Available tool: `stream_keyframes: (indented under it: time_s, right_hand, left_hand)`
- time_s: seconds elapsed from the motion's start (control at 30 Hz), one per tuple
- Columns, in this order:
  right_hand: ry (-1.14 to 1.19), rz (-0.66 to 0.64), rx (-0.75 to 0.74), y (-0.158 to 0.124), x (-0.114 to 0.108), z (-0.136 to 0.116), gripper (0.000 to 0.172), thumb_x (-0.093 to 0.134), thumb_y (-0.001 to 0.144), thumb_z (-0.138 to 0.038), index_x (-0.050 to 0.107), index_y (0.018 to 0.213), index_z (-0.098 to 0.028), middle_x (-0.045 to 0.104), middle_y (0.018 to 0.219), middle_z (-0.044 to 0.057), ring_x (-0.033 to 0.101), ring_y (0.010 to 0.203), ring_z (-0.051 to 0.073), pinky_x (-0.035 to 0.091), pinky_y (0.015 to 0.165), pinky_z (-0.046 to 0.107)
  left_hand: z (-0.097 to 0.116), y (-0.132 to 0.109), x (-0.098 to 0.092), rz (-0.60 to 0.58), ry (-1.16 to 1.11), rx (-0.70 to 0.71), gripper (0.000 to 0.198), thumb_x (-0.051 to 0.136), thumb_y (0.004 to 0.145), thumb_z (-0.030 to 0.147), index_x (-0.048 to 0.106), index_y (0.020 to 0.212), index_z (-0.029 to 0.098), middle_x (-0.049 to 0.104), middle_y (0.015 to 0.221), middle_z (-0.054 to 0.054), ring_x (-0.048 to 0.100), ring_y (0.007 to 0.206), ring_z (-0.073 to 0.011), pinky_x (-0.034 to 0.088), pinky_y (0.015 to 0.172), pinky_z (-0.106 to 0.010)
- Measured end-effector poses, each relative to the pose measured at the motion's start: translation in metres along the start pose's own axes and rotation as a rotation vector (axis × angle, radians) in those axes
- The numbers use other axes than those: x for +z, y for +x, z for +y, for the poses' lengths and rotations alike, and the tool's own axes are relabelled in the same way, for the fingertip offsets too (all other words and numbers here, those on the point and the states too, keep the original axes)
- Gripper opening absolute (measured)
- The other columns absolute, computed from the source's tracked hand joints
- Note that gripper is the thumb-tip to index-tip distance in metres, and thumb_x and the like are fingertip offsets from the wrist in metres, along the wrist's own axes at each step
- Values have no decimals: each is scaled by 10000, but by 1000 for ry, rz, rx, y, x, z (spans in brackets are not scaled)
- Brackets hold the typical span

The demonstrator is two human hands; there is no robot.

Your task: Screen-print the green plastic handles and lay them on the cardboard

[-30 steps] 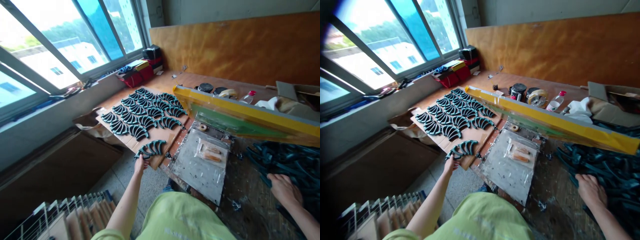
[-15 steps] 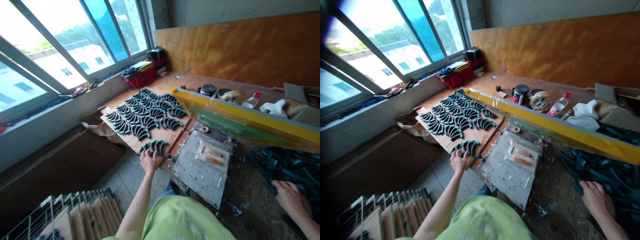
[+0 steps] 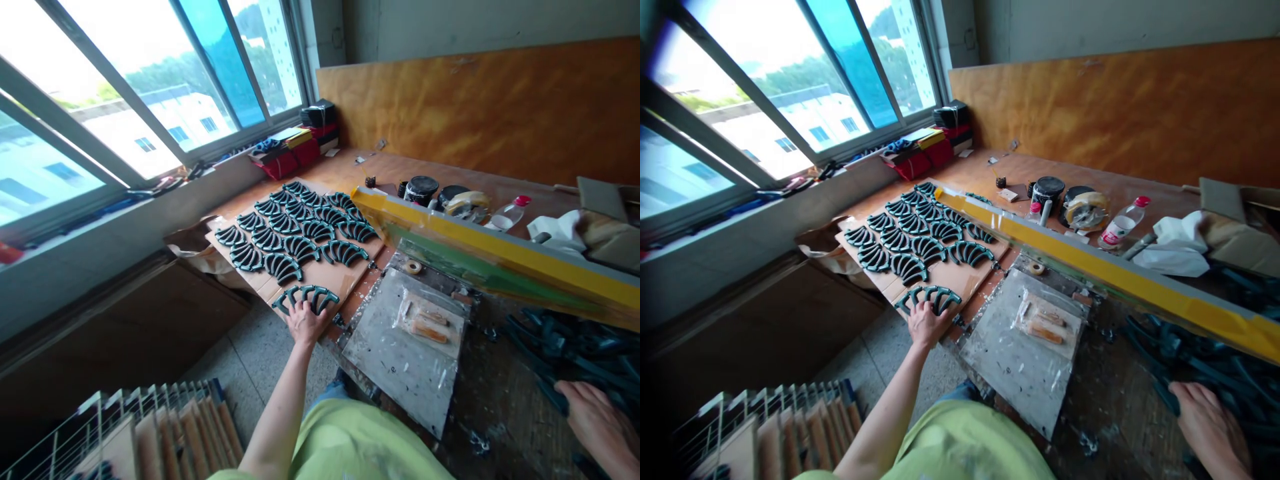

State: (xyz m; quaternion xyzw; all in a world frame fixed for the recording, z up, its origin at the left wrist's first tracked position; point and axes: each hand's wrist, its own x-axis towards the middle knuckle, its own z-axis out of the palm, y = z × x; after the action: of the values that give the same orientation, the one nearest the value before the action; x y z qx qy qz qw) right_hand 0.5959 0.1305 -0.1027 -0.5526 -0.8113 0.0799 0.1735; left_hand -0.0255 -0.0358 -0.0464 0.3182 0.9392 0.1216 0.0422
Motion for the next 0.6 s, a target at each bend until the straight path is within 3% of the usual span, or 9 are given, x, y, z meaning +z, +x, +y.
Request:
stream_keyframes:
  time_s: [0.17, 0.33, 0.47, 0.6]
  right_hand:
    - [-85, -11, 18, 8, -9, 3, 162, 518, 611, -348, 597, 753, -350, 682, 777, 106, 630, 819, 371, 482, 610, 465]
    - [-81, 49, 158, 19, -13, -18, 134, 536, 636, -407, 588, 749, -358, 710, 835, 144, 626, 770, 395, 456, 572, 500]
    - [-38, 95, 196, 28, -22, -65, 209, 539, 691, -486, 602, 808, -324, 712, 945, 173, 652, 807, 380, 492, 638, 501]
    - [84, 117, 128, 37, -31, -144, 345, 493, 804, -554, 640, 914, -262, 722, 971, 131, 681, 859, 311, 535, 742, 439]
  left_hand:
    - [10, 41, -5, -20, 14, 382, 536, 646, 740, 561, 651, 1100, 164, 592, 1233, -150, 458, 1219, -327, 337, 1046, -423]
    - [33, 80, 11, -109, 5, 482, 534, 686, 691, 607, 671, 1034, 199, 643, 1120, -105, 530, 1119, -274, 390, 987, -358]
    - [35, 90, 24, -132, 16, 450, 512, 692, 694, 562, 671, 1035, 181, 636, 1146, -128, 535, 1125, -300, 400, 973, -397]
    - [33, 87, 32, -108, 10, 415, 546, 637, 762, 503, 622, 1166, 136, 536, 1332, -196, 410, 1299, -376, 334, 1049, -500]
